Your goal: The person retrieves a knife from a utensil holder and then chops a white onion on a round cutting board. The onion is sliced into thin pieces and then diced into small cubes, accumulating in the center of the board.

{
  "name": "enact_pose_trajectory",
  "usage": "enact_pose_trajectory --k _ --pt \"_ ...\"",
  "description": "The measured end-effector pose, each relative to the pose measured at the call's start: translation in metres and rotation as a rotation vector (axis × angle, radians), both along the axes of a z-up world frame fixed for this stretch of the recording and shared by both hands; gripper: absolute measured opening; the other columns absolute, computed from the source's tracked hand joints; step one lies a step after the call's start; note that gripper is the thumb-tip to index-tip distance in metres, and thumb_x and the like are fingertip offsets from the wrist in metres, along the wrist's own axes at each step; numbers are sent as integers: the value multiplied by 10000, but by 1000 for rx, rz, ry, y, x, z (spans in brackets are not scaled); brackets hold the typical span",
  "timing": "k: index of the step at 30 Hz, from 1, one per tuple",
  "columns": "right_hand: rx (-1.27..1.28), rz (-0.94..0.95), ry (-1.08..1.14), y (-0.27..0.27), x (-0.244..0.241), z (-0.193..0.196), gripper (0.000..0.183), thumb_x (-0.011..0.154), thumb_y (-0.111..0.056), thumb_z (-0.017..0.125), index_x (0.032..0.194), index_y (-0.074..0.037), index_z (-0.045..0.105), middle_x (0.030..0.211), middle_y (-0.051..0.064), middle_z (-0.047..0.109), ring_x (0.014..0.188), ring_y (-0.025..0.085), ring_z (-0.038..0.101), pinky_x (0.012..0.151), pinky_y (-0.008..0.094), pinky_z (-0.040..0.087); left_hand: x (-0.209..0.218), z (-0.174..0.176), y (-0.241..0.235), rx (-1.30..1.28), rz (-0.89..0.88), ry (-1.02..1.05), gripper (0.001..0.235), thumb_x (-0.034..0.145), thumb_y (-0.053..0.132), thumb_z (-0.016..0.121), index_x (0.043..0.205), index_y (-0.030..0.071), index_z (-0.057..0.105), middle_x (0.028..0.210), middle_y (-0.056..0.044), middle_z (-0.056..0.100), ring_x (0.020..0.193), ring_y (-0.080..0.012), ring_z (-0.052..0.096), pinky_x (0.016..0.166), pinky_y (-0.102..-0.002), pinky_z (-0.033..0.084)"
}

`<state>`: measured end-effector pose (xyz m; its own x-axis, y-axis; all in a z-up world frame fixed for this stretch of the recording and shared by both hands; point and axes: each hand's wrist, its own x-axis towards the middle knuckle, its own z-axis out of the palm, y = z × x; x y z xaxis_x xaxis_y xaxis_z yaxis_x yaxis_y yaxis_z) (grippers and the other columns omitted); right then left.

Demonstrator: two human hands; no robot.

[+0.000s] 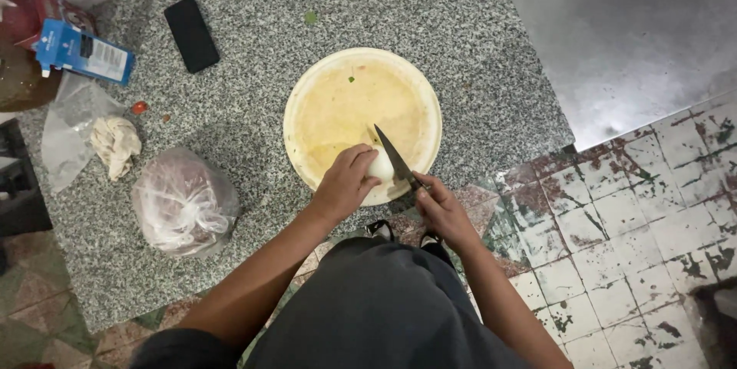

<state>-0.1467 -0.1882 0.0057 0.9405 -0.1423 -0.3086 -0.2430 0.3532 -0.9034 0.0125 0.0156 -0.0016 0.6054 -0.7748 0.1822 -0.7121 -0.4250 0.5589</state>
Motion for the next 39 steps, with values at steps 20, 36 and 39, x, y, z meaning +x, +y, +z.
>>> enact_pose_trajectory --k 20,36,39 --pt "-175 168 96 -7 -9 8 397 1036 -135 505 1432 -107 510 603 39 559 518 119 526 472 240 385 -12 13 -7 4 82 -8 513 882 305 762 1327 89 625 1252 -115 625 1205 -337 620 990 -425 555" --pt "-570 244 353 24 16 74 475 1018 -373 526 1477 -251 507 970 273 754 975 491 713 780 572 520 -11 0 -3 -81 149 106 506 878 290 791 1341 134 658 1219 -100 662 1159 -333 650 955 -436 567" --pt "-569 238 383 30 26 58 460 1023 -382 503 1476 -300 480 1078 220 758 1038 480 699 860 574 509 -12 3 -5 -110 162 136 443 906 247 771 1316 105 679 1203 -133 676 1142 -362 659 933 -444 575"
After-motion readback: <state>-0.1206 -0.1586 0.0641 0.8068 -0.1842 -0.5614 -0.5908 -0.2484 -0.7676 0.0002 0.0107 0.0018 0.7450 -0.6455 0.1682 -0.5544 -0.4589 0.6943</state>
